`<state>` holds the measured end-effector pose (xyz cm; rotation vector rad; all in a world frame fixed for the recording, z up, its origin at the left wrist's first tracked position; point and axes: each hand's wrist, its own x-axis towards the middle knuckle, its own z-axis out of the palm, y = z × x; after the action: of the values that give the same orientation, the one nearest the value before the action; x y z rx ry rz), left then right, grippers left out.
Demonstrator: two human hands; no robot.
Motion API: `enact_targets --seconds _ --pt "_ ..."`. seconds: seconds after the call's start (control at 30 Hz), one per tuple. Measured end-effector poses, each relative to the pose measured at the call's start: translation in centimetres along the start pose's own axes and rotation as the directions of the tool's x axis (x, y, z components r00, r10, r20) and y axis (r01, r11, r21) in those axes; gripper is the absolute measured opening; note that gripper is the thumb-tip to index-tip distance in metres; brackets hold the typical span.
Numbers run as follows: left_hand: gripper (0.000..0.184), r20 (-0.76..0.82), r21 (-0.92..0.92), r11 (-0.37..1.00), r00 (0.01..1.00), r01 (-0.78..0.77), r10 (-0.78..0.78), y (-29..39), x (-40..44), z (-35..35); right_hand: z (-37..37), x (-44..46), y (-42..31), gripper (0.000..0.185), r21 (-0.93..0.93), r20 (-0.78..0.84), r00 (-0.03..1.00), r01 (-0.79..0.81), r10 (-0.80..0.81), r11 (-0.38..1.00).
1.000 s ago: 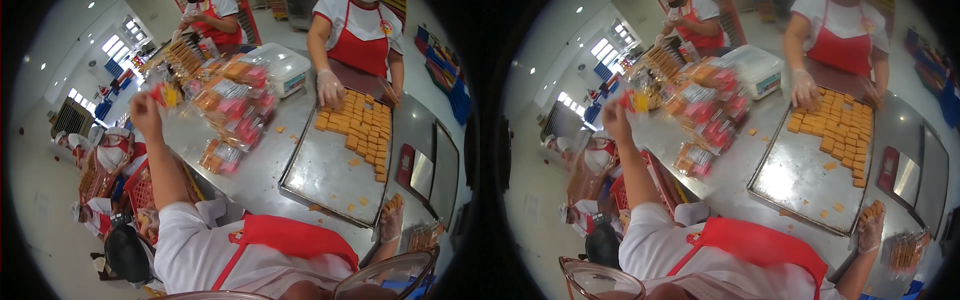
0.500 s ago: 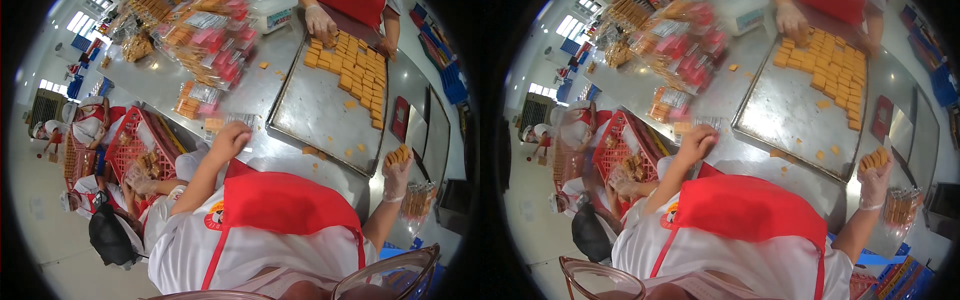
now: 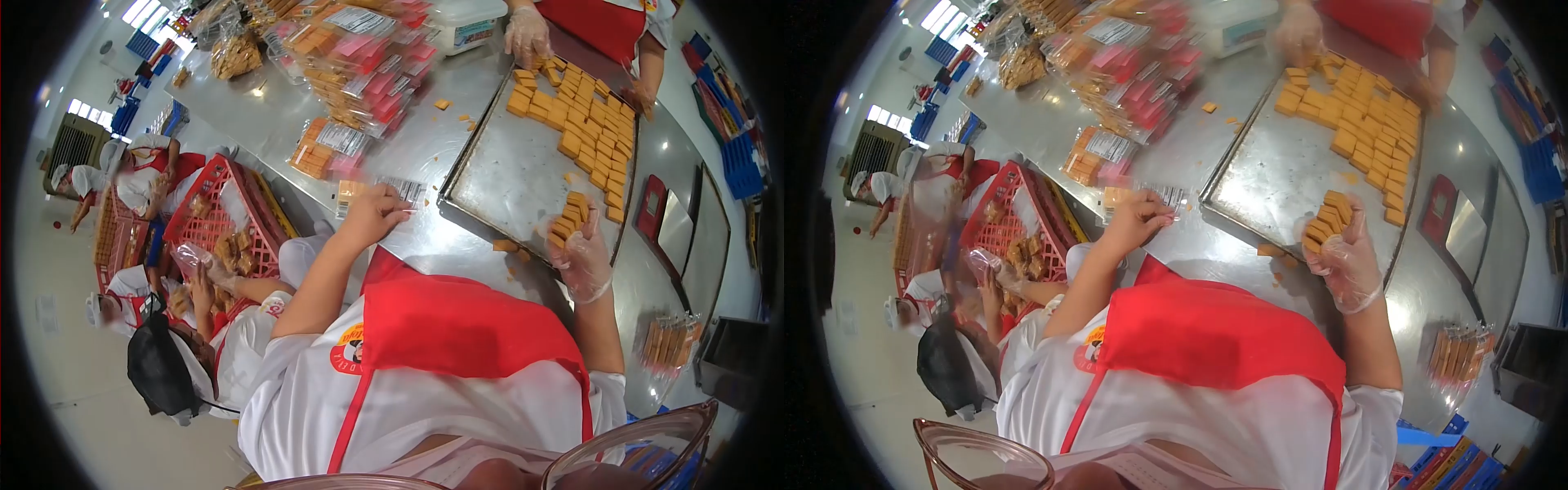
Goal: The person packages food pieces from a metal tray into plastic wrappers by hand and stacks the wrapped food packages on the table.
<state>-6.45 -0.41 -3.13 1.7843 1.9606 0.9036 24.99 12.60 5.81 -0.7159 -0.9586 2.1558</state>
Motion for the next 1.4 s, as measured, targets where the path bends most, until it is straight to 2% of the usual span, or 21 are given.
enact_targets --seconds 0.07,0.2,0.37,0.47,0.5,0.57,0.67,0.7,0.73,0.8,0.83,0.9,0.93,0.97,1.0,1.07,1.1,1.17,1.2,1.3,1.4 --pt "0.019 -0.04 -0.026 1.0 0.999 -0.014 0.013 -0.1 0.1 0.0 0.0 0.3 0.3 0.07 -0.019 0.043 0.999 0.008 -0.007 1.0" --pt "0.018 -0.017 0.0 1.0 1.0 -0.007 0.007 0.1 0.4 -0.1 -0.1 0.4 0.5 0.071 -0.064 0.077 0.997 0.037 -0.032 0.997" --pt "0.014 -0.01 -0.037 0.996 0.997 0.075 -0.076 0.0 0.7 -0.1 -0.5 0.5 0.7 0.072 -0.074 0.039 0.999 0.03 -0.027 0.997" --pt "0.012 -0.044 -0.014 0.999 0.998 0.041 -0.042 0.0 0.8 -0.1 -0.4 0.5 0.8 0.071 -0.046 0.041 0.999 0.034 -0.032 0.998" --pt "0.011 -0.095 -0.079 0.993 0.991 0.091 -0.098 0.3 0.6 0.0 -0.2 0.6 0.7 0.07 -0.03 0.047 0.998 0.032 -0.031 0.999" --pt "0.01 -0.177 -0.199 0.967 0.965 0.157 -0.193 1.3 0.3 0.3 0.6 0.9 0.6 0.067 -0.132 0.065 0.998 0.003 0.006 0.991" --pt "0.009 -0.036 -0.291 0.939 0.978 0.185 -0.204 4.6 -0.7 1.1 2.8 1.9 1.8 0.061 -0.198 0.168 0.985 0.063 -0.029 0.978" --pt "0.011 -0.041 -0.274 0.957 0.993 0.092 -0.108 5.2 -0.9 1.6 3.4 2.3 2.4 0.058 -0.207 0.229 0.972 0.093 -0.044 0.974" --pt "0.012 -0.052 -0.254 0.967 0.999 0.004 -0.017 5.7 -1.1 2.0 3.5 2.6 3.2 0.055 -0.3 0.275 0.958 0.166 -0.082 0.939" --pt "0.014 -0.081 -0.403 0.912 0.996 -0.072 0.043 6.6 -1.2 1.8 4.4 3.9 5.4 0.049 -0.458 0.402 0.906 0.328 -0.136 0.826" --pt "0.013 -0.174 -0.551 0.827 0.985 -0.108 0.013 6.9 -1.0 1.9 4.9 4.2 6.2 0.042 -0.558 0.441 0.86 0.486 -0.256 0.673" --pt "0.011 -0.351 -0.775 0.583 0.933 -0.243 -0.078 7.3 -0.5 2.0 6.4 4.0 5.2 0.04 -0.648 0.58 0.787 0.601 -0.208 0.468" --pt "0.011 -0.371 -0.778 0.572 0.925 -0.259 -0.086 7.6 -0.4 1.6 6.9 4.1 4.8 0.039 -0.669 0.641 0.747 0.656 -0.175 0.35" --pt "0.011 -0.389 -0.782 0.558 0.917 -0.276 -0.092 8.3 -0.4 1.1 7.1 4.4 4.9 0.038 -0.644 0.684 0.711 0.694 -0.165 0.321" --pt "0.01 -0.407 -0.787 0.542 0.909 -0.295 -0.096 8.5 -0.2 0.5 7.5 4.3 4.4 0.039 -0.657 0.672 0.726 0.675 -0.146 0.337" --pt "0.008 -0.378 -0.499 0.775 0.902 -0.389 0.209 7.9 0.4 -0.9 8.2 3.7 2.8 0.041 -0.687 0.642 0.76 0.63 -0.105 0.363" --pt "0.007 -0.314 -0.329 0.836 0.886 -0.44 0.342 7.5 0.6 -1.4 8.0 3.8 2.7 0.042 -0.635 0.607 0.764 0.632 -0.218 0.444" --pt "0.007 -0.23 -0.404 0.871 0.952 -0.281 0.2 7.1 0.4 -1.1 7.2 4.1 2.6 0.045 -0.514 0.48 0.775 0.628 -0.412 0.584" --pt "0.007 -0.179 -0.442 0.875 0.975 -0.199 0.131 7.2 0.3 -0.7 7.3 4.0 2.5 0.046 -0.545 0.49 0.766 0.642 -0.417 0.539" --pt "0.013 -0.173 -0.517 0.854 0.985 -0.066 -0.028 8.1 0.2 1.2 7.0 3.5 2.3 0.048 -0.641 0.542 0.743 0.667 -0.392 0.379" --pt "0.012 -0.309 -0.665 0.739 0.94 -0.106 -0.143 8.5 0.4 2.2 6.4 3.3 3.2 0.045 -0.702 0.642 0.72 0.69 -0.265 0.176"
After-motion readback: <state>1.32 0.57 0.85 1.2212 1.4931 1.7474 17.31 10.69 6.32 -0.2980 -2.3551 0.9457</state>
